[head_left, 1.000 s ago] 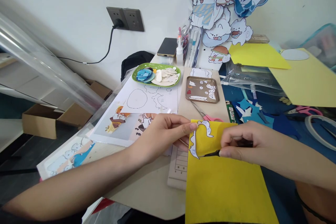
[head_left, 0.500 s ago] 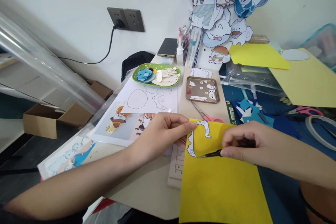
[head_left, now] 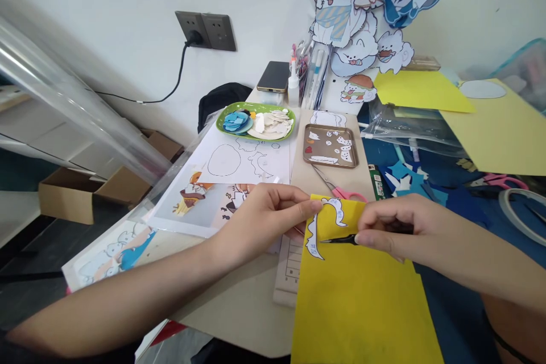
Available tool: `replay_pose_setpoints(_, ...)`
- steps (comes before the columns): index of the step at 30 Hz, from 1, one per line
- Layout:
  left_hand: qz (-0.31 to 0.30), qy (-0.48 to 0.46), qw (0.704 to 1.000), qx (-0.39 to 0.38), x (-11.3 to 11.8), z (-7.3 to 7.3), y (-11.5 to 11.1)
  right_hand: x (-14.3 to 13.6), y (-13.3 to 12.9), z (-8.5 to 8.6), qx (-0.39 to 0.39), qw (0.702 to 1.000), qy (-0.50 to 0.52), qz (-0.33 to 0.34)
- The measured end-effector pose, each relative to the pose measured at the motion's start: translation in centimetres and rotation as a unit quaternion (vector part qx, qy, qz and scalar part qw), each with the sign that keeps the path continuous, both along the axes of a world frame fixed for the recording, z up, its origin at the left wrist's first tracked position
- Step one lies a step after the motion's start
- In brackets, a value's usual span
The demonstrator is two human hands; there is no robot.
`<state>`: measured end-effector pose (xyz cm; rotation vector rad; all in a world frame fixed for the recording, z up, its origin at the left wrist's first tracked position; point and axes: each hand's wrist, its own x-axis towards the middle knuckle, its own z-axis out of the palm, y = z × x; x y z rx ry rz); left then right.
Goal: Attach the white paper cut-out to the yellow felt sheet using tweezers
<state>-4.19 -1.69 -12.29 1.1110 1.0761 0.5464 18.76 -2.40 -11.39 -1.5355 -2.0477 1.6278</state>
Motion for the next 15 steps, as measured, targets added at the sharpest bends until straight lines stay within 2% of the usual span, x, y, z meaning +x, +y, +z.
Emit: replay_pose_setpoints(15,-0.005,-0.009,1.000,0.003,0.02,-0.07,-0.01,-0.67,-0.04,0.21,0.008,1.000,0.022,-0.011)
